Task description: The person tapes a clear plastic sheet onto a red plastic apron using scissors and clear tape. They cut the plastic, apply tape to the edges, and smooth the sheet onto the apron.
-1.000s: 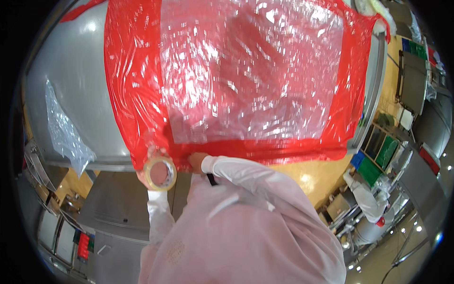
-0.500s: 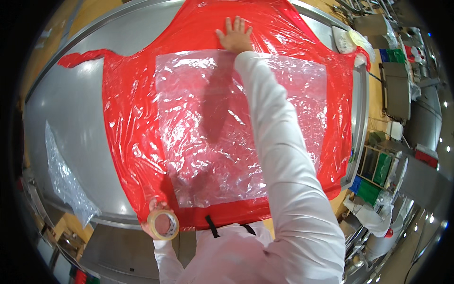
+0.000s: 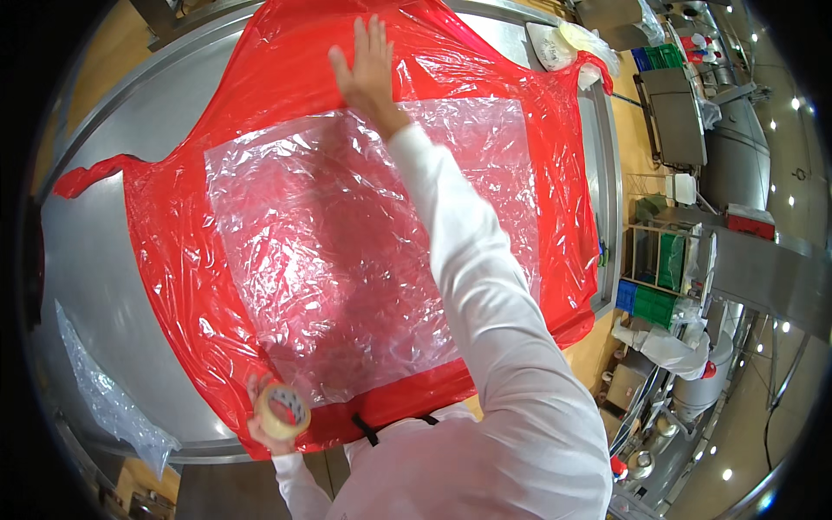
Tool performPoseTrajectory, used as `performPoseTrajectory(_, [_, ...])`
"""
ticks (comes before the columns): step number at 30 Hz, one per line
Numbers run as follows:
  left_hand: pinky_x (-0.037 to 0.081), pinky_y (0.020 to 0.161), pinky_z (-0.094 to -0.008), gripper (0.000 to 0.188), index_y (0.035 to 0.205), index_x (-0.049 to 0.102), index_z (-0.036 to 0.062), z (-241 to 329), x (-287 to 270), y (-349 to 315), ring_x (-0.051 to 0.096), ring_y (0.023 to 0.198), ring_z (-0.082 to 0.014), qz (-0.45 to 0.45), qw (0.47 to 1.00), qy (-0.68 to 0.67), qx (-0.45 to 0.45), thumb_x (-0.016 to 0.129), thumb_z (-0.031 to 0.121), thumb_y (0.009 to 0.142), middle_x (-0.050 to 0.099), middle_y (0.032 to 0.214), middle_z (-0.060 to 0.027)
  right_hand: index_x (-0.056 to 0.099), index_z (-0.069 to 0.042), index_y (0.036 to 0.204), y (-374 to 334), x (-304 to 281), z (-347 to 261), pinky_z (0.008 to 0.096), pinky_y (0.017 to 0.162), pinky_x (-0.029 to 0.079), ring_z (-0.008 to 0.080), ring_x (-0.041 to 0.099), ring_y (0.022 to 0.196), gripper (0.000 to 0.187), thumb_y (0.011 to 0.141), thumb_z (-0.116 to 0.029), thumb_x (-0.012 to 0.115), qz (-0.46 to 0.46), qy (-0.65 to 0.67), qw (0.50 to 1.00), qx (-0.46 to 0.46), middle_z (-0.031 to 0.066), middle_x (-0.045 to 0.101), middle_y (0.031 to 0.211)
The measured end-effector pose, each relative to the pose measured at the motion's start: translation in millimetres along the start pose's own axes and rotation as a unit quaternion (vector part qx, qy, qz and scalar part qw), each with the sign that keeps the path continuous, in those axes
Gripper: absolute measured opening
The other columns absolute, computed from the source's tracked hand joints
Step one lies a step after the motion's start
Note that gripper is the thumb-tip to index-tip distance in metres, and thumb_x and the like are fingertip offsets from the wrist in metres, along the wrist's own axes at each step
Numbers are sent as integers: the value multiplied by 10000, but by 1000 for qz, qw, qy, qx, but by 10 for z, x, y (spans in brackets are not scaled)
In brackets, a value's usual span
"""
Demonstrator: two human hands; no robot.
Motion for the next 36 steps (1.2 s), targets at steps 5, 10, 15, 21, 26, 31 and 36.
performPoseTrajectory(5, [394, 1044, -399, 801, 1475, 317, 58, -25, 788, 89, 496, 1219, -292, -10, 998, -46, 41, 537, 286, 739, 496, 1358, -152, 516, 4, 1317, -2079, -839, -1570, 455, 1041, 371, 331, 477, 1261, 557, 901, -330, 676, -320, 187, 922, 111, 200, 534, 1310])
performPoseTrajectory(10, [356, 1067, -372, 721, 1454, 333, 63, -412, 1600, 110, 459, 1238, -244, -57, 991, -29, 115, 547, 90, 766, 489, 1349, -127, 515, -5, 1271, -3080, -1876, -2327, 436, 943, 400, 312, 532, 1121, 794, 743, -535, 781, -272, 172, 947, 2, 189, 543, 1232])
performPoseTrajectory(15, [375, 1081, -395, 640, 1441, 333, 53, -937, 2496, -329, 470, 1268, -265, -193, 970, -143, 46, 534, 177, 846, 489, 1330, -150, 507, -2, 1269, -3215, -2557, -1782, 528, 992, 374, 339, 589, 1057, 750, 667, -272, 864, -284, 67, 954, 70, 158, 600, 1139])
performPoseTrajectory(21, [535, 825, -302, 210, 1105, 569, 85, -1841, 3156, -646, 665, 960, -182, -226, 954, -184, -74, 570, 261, 992, 670, 1000, -62, 617, 14, 1103, -3037, -4014, -1741, 381, 789, 522, 328, 666, 890, 489, 679, -124, 819, -395, -17, 913, 99, 176, 669, 963])
performPoseTrajectory(26, [547, 708, -271, 157, 989, 660, 62, -2023, 3406, -1228, 678, 802, -133, -189, 977, -65, -72, 650, 212, 947, 697, 894, -37, 623, -2, 1095, -3221, -4894, -1758, 377, 726, 538, 334, 687, 819, 453, 682, -97, 783, -382, -54, 916, 108, 183, 675, 899])
performPoseTrajectory(31, [526, 623, -246, 204, 991, 712, 61, -2054, 3395, -1493, 653, 713, -114, -203, 979, 27, 4, 688, 251, 922, 696, 841, -24, 616, -27, 1125, -3279, -5406, -1803, 351, 755, 528, 295, 677, 793, 492, 688, -138, 812, -372, -52, 918, 127, 148, 684, 875])
performPoseTrajectory(36, [491, 617, -257, 228, 990, 745, -12, -1201, 3428, -1823, 658, 740, -118, -190, 909, 321, 185, 710, 164, 849, 732, 860, -81, 642, -17, 1038, -3254, -5568, -1755, 397, 697, 533, 347, 690, 779, 442, 698, -217, 840, -357, -73, 930, 55, 192, 688, 838])
Point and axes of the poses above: each hand's wrist, its own y-axis towards the middle knuckle, its own x-axis out of the palm, z = x × y, the point moved 4 cm from there along y, towards the middle knuckle
